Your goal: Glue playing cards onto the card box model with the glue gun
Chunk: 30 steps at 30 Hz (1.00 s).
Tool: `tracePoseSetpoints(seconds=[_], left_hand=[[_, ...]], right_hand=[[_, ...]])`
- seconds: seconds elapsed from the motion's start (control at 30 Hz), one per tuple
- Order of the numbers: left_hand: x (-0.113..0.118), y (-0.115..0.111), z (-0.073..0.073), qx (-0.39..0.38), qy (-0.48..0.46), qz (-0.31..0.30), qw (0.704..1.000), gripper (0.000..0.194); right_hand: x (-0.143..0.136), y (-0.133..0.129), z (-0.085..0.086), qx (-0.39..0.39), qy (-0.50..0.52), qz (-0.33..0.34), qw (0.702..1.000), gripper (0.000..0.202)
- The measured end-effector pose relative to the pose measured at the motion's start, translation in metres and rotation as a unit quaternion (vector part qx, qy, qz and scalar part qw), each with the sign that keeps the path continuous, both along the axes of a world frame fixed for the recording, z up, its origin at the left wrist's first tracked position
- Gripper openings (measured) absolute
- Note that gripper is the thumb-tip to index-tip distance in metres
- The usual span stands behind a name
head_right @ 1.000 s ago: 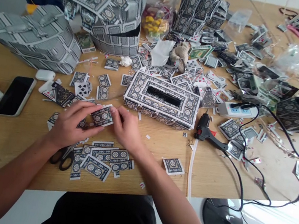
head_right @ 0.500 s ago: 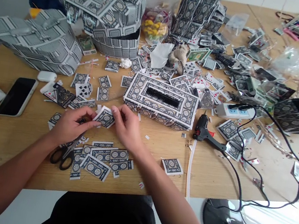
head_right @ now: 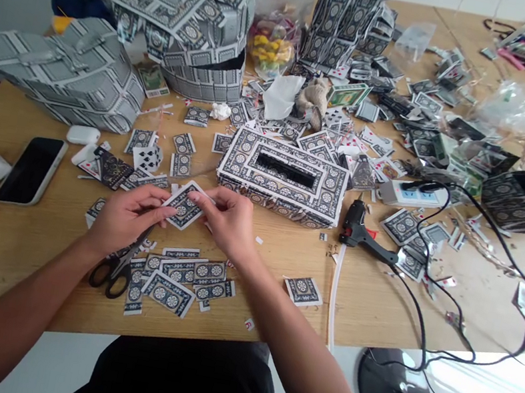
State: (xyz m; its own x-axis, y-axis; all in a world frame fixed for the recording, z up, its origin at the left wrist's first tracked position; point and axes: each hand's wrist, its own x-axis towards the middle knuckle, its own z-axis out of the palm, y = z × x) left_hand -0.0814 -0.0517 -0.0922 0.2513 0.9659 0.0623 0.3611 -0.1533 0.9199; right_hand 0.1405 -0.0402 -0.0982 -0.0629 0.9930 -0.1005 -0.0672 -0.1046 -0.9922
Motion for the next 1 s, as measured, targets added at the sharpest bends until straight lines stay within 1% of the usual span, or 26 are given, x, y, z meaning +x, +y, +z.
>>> tracePoseSetpoints(seconds=[0.07,0.17,0.3,0.4,0.47,0.53,0.6,0.63,0.7,0.73,0.8,0.87,0.93,1.0], left_hand=[[-0.001,0.001,-0.001,-0.006,-0.008,-0.018,1.0,0.024],[-0.001,0.001,0.0,-0.013,-0.001,-0.037,0.999,0.021],[-0.001,0.003,0.001,-0.015,0.007,-0.002,1.0,0.018],[-0.004,0.004,-0.003,-0.008,0.013,0.026,1.0,0.017],[-0.008,0.007,-0.007,0.011,0.017,0.037,0.999,0.021],[-0.013,0.01,-0.008,0.049,0.033,0.053,0.997,0.024],[-0.017,0.014,-0.006,0.118,0.077,0.081,0.987,0.023],[-0.019,0.016,-0.004,0.161,0.11,0.091,0.977,0.022],[-0.021,0.02,-0.002,0.232,0.188,0.092,0.95,0.024],[-0.022,0.022,-0.002,0.251,0.229,0.086,0.937,0.027],[-0.022,0.025,-0.006,0.247,0.306,0.075,0.916,0.034],[-0.022,0.027,-0.013,0.215,0.363,0.066,0.904,0.042],[-0.022,0.028,-0.019,0.196,0.38,0.053,0.902,0.046],[-0.023,0.028,-0.02,0.204,0.355,0.055,0.91,0.046]], right_hand=[[-0.001,0.001,0.0,-0.01,0.024,0.0,1.0,0.047],[-0.001,0.002,0.001,-0.018,0.049,-0.005,0.999,0.046],[-0.001,0.001,-0.001,0.0,0.049,-0.002,0.999,0.042],[-0.001,0.002,-0.004,0.015,0.056,0.012,0.998,0.04],[-0.001,0.002,-0.005,0.014,0.068,0.019,0.997,0.04],[-0.001,0.002,-0.005,0.014,0.081,0.013,0.997,0.037],[-0.001,0.002,-0.004,0.019,0.088,-0.002,0.996,0.034],[-0.001,0.002,-0.004,0.023,0.09,-0.009,0.996,0.034],[0.0,0.002,-0.003,0.032,0.087,-0.018,0.996,0.033],[0.0,0.002,-0.003,0.037,0.083,-0.018,0.996,0.033],[0.0,0.002,-0.003,0.046,0.075,-0.016,0.996,0.032],[-0.001,0.002,-0.005,0.049,0.071,-0.012,0.996,0.031],[-0.002,0.002,-0.007,0.046,0.07,-0.008,0.996,0.033],[-0.002,0.002,-0.008,0.04,0.074,-0.002,0.996,0.036]])
